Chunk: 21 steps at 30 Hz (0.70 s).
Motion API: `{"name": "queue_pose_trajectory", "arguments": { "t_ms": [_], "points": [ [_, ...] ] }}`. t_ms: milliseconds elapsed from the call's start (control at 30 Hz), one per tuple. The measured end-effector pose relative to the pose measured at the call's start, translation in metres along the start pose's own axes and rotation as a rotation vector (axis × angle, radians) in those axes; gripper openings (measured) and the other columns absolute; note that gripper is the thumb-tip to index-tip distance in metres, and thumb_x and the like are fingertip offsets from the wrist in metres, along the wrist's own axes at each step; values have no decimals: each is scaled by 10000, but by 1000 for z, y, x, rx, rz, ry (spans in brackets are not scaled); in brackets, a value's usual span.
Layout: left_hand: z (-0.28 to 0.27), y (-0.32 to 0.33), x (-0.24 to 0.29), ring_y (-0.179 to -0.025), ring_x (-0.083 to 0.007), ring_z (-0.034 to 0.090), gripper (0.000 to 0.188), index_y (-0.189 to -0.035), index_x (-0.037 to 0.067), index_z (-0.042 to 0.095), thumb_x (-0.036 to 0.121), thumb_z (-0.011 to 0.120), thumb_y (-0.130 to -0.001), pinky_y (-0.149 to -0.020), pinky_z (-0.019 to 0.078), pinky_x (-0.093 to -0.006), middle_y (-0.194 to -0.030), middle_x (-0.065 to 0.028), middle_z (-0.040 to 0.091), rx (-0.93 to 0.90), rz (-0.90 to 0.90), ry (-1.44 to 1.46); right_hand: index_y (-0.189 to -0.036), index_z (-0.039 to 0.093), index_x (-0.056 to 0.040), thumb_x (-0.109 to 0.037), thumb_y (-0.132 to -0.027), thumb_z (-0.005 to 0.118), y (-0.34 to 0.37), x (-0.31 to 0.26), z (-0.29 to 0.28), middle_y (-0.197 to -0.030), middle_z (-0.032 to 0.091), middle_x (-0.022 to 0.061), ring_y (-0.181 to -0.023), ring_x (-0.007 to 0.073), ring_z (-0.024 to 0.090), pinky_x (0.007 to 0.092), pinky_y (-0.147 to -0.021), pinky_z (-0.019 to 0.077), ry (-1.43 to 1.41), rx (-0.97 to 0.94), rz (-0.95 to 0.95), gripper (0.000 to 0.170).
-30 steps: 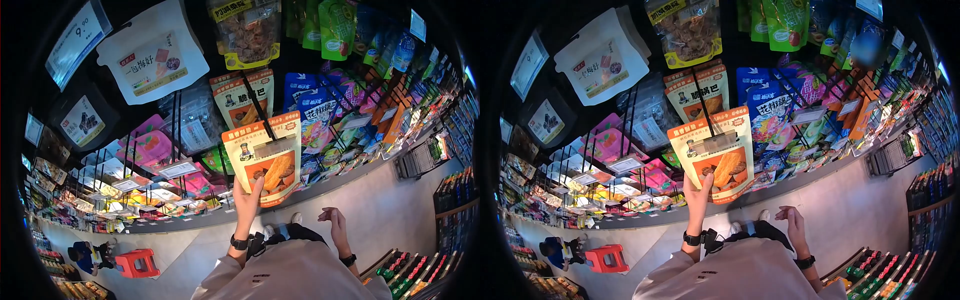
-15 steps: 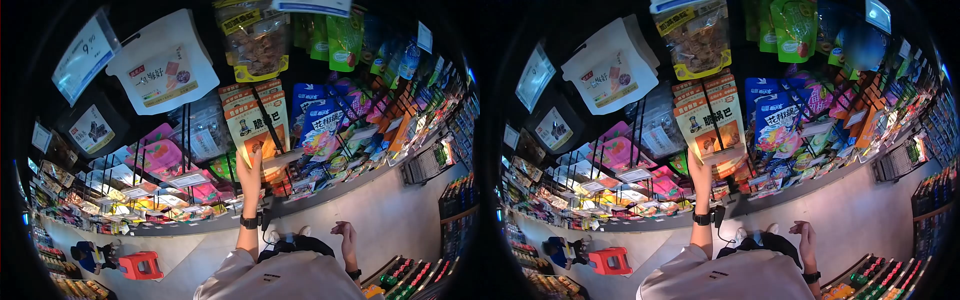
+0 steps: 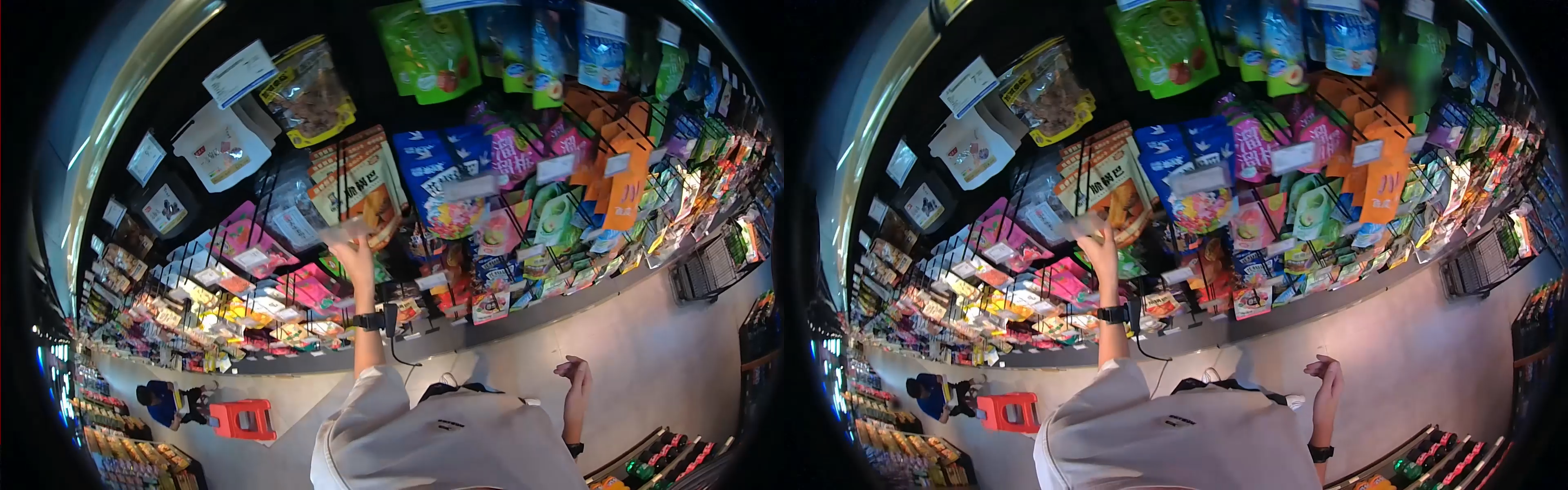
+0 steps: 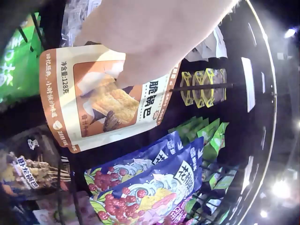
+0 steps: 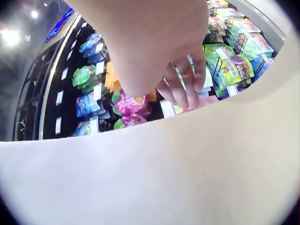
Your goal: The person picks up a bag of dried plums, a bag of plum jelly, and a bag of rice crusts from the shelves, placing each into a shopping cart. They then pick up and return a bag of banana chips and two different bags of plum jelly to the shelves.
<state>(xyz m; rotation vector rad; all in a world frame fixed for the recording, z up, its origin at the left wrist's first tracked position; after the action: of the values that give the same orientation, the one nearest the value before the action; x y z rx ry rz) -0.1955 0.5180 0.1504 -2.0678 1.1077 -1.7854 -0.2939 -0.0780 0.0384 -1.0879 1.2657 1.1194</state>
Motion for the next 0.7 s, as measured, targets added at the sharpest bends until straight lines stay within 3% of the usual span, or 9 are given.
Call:
{"name": "queue_pose_trajectory", "arguments": {
  "t_ms": [67, 133, 267, 333, 367, 400, 433, 467, 700],
  "points": [
    [-9, 29, 20, -1397, -458, 330, 863, -1497, -135, 204, 285, 690, -922, -1171, 250, -477, -1472, -361, 347, 124, -91, -195, -1141, 599, 38, -363, -1115, 333, -5, 5, -46, -870, 644, 97, -827, 177, 644, 322, -805, 531, -28, 30, -2, 481],
    [-6, 60, 45, -1451, -462, 266, 865, -1501, -151, 174, 292, 666, -945, -1199, 211, -481, -1518, -391, 273, 110, -98, -147, -1154, 596, 39, -374, -1114, 329, -11, 10, -98, -878, 640, 94, -840, 175, 640, 324, -816, 525, -49, 68, 10, 493],
    [22, 128, 105, -1222, -351, 493, 597, -1416, -105, 379, 249, 611, -995, -1073, 379, -450, -1371, -267, 486, 159, 5, 126, -1157, 605, 30, -381, -1110, 344, -22, 21, -204, -874, 639, 81, -839, 175, 635, 324, -825, 516, 7, 159, -23, 489],
    [49, 158, 142, -1105, -288, 582, 402, -1286, -67, 497, 202, 594, -1004, -996, 451, -413, -1201, -177, 601, 138, -59, 24, -1147, 618, 31, -366, -1111, 345, -26, 28, -252, -870, 646, 72, -847, 169, 634, 321, -831, 514, 48, 195, -28, 483],
    [63, 173, 161, -1002, -256, 592, 304, -1162, -54, 553, 218, 572, -1027, -912, 487, -396, -1105, -157, 617, 196, 40, -37, -1145, 622, 35, -354, -1112, 350, -27, 24, -272, -870, 652, 69, -849, 166, 634, 320, -835, 513, 77, 204, -2, 476],
    [83, 195, 185, -942, -239, 591, 271, -1105, -38, 567, 226, 543, -1049, -840, 510, -367, -1080, -152, 602, 179, -80, 226, -1143, 627, 38, -343, -1113, 355, -27, 21, -290, -871, 657, 65, -850, 163, 634, 318, -839, 512, 100, 222, 29, 468],
    [108, 204, 196, -877, -216, 578, 285, -1090, -31, 562, 248, 510, -1068, -771, 515, -334, -1046, -135, 582, 75, -11, 184, -1145, 628, 38, -324, -1113, 364, -26, 24, -307, -875, 661, 67, -850, 162, 637, 320, -843, 514, 77, 250, 15, 449],
    [137, 217, 194, -828, -188, 566, 290, -1106, -27, 566, 254, 504, -1072, -717, 508, -315, -1022, -115, 573, 22, -78, 311, -1146, 629, 39, -304, -1114, 373, -28, 22, -324, -879, 664, 69, -850, 162, 639, 321, -847, 515, 54, 256, -4, 430],
    [337, 343, 372, -716, -124, 533, 256, -1152, -44, 578, 190, 525, -1061, -646, 456, -279, -802, -64, 591, -514, -22, 589, -1125, 636, 45, -279, -1114, 375, -44, 34, -441, -905, 681, 93, -865, 159, 650, 308, -850, 522, -63, 454, 54, 416]
  ]
}}
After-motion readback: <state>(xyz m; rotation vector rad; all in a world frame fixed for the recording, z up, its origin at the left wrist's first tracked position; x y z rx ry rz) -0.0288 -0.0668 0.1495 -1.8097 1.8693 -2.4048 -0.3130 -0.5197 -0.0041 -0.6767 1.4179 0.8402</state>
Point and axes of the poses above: each hand's wrist, its own y-axis away from the middle knuckle, its own z-axis out of the palm, x = y × z, the point moved 10 cm from there along -y, towards the middle knuckle
